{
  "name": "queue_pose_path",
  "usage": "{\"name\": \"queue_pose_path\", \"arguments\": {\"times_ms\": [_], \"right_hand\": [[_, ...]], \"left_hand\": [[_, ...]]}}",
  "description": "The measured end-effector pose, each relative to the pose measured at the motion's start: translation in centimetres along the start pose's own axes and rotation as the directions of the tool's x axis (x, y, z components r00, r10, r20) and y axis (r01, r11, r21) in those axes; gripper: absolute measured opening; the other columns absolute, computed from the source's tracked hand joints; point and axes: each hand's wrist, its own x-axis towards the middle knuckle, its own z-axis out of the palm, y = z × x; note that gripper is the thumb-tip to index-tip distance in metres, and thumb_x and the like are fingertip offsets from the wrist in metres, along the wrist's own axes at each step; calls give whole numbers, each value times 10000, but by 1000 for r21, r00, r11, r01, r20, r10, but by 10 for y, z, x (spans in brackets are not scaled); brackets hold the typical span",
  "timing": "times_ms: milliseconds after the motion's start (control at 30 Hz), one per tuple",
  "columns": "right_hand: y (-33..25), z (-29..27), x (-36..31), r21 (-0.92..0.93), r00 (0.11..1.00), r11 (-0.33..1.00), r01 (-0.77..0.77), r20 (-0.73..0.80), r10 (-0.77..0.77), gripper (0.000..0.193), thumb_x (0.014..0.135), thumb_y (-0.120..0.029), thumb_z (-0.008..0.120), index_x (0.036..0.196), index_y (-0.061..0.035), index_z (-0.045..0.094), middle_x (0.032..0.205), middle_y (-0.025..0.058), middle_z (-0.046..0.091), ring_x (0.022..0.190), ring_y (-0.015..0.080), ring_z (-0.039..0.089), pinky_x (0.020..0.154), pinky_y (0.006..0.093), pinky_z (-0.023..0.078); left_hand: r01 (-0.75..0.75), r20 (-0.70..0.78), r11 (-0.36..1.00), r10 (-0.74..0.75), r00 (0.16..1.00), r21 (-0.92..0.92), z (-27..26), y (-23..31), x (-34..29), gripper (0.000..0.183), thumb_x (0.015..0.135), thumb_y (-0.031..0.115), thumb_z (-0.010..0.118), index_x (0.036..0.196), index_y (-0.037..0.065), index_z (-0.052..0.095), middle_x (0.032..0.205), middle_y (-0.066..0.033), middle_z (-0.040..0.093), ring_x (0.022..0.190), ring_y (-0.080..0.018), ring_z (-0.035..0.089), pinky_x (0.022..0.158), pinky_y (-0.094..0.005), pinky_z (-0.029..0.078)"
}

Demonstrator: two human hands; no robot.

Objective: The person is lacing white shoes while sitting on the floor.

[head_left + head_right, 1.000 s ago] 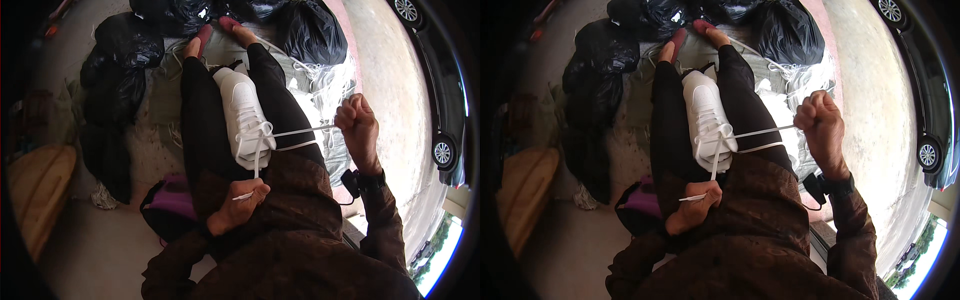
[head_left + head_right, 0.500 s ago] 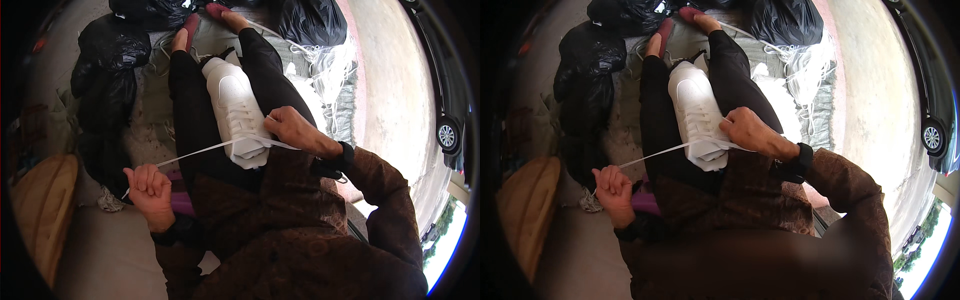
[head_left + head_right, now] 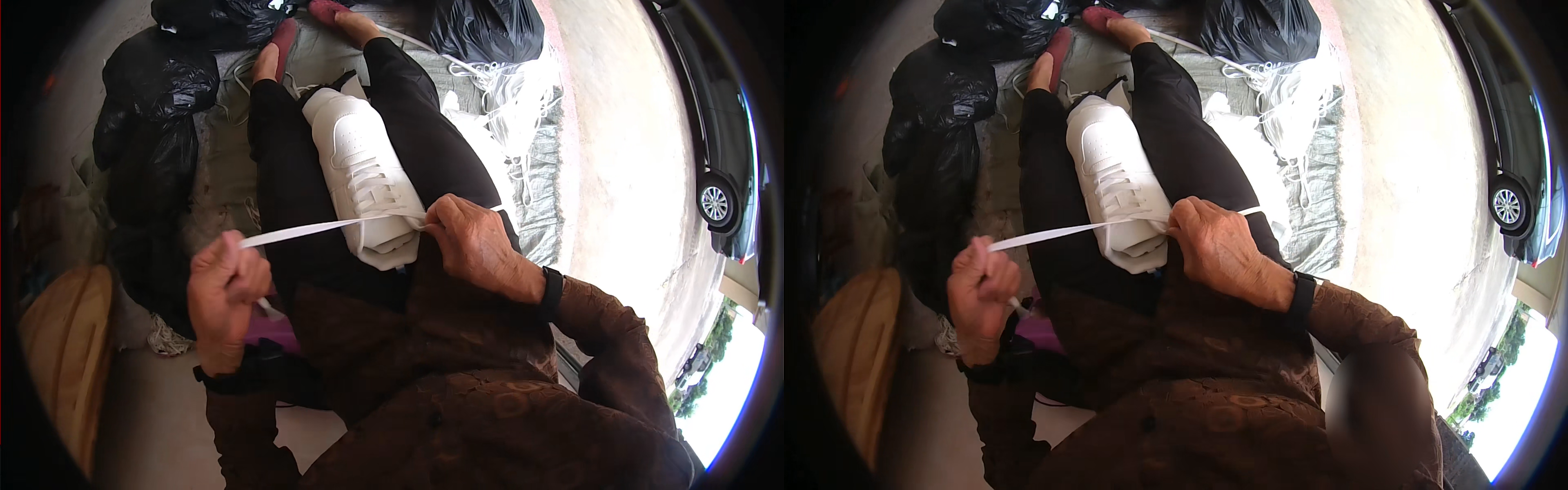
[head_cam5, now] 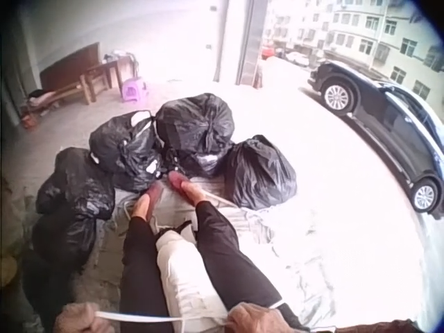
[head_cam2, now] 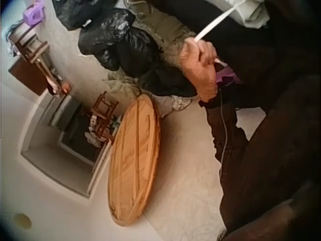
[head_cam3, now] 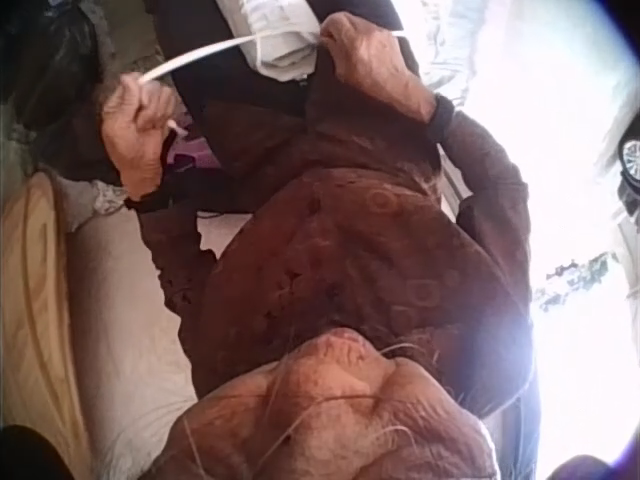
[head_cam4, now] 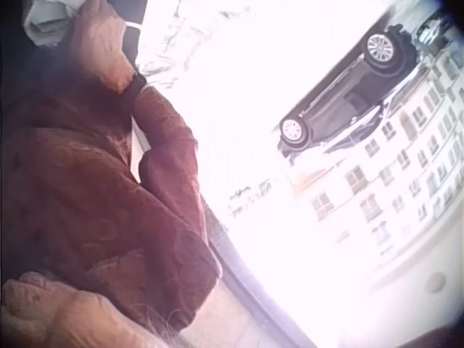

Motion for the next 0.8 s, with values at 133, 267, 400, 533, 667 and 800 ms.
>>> {"name": "queue_pose_path", "arguments": {"times_ms": [133,267,400,533,667,800], "right_hand": [[3,4,12,-11,992,992,-123,12,123,115,853,-20,660,895,-30,554,815,137,629,751,356,647,613,416,513],[5,5,15,30,993,995,-92,72,90,124,840,-11,659,892,-33,549,823,128,632,765,353,647,625,413,513],[6,13,16,-140,996,986,89,12,-88,192,762,-5,689,882,-45,545,809,111,605,761,328,631,625,402,510],[-4,32,24,-305,972,926,224,138,-190,252,691,-20,711,876,-55,544,805,100,591,759,306,622,626,394,514],[4,25,23,-120,971,972,202,156,-183,241,692,-32,725,847,-53,542,772,104,602,752,315,641,617,406,517],[3,23,16,-54,997,997,55,59,-51,163,808,-30,693,804,-42,530,757,121,607,738,349,633,617,445,498]], "left_hand": [[-360,-667,923,185,722,-134,-7,44,-10,358,1072,259,436,771,66,460,906,-75,493,863,-191,491,902,-355,431],[-277,-356,830,102,929,-484,-70,10,-20,309,1065,236,454,816,54,481,840,-61,474,793,-181,491,776,-309,476],[-225,-339,962,162,927,-155,-12,-29,3,300,1068,249,449,812,93,458,658,15,370,557,-62,308,483,-219,251],[-56,-251,914,169,953,403,39,-79,-2,126,992,114,598,963,2,647,749,-31,595,604,-67,528,512,-203,396],[-131,-272,846,307,912,516,34,-111,-2,76,903,-22,665,972,-52,674,791,-65,656,625,-93,601,581,-226,515],[-161,-311,887,315,897,433,41,-108,16,56,872,-61,660,922,-49,639,777,-59,649,627,-86,606,568,-232,527]]}}
